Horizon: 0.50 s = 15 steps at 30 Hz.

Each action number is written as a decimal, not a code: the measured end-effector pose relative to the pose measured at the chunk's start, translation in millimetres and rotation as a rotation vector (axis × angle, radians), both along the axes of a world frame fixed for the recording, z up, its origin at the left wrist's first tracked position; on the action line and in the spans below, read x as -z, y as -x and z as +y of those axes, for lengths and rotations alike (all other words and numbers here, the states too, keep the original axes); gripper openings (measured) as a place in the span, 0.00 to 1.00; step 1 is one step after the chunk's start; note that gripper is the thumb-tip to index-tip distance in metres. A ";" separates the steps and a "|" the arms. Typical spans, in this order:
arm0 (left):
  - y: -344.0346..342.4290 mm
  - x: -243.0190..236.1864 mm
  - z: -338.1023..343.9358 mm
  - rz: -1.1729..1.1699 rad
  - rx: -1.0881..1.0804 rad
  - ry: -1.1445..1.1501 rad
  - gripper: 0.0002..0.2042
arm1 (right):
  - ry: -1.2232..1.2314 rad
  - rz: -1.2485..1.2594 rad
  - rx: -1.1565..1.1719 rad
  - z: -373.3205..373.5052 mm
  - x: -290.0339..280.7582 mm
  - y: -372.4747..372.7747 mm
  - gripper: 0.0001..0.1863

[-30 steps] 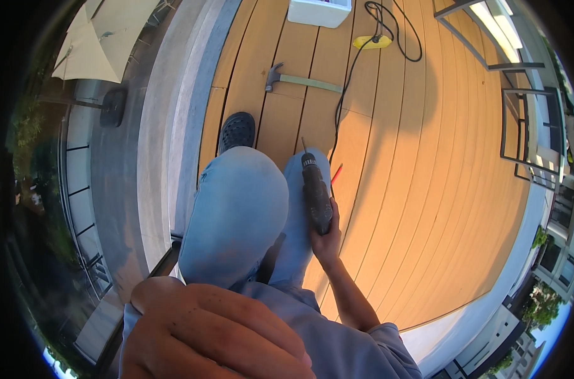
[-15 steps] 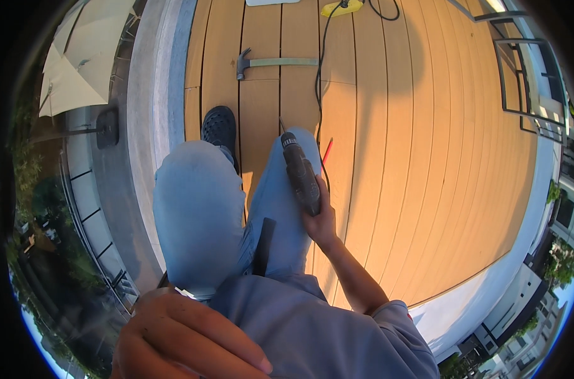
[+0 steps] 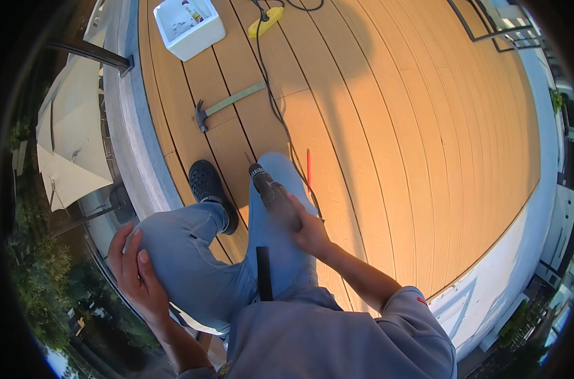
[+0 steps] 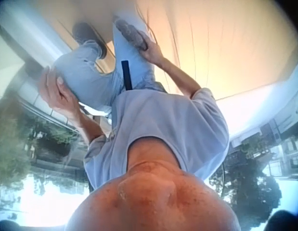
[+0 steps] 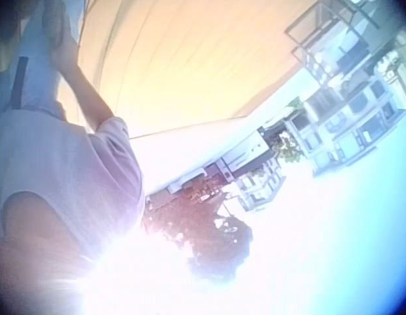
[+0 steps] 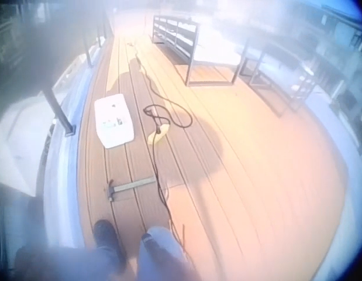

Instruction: The person positions spacers into a gap between deck boards, then uses a power drill to drive screws into the boards by hand.

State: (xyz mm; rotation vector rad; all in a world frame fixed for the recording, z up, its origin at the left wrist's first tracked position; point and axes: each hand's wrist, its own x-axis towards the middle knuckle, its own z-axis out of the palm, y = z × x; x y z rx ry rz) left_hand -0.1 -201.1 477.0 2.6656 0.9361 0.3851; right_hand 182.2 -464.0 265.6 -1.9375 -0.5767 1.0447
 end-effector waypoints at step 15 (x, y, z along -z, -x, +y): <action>-21.3 -6.5 -2.6 0.276 0.105 -0.035 0.28 | -0.034 0.050 -0.039 -9.7 -15.3 -7.3 0.44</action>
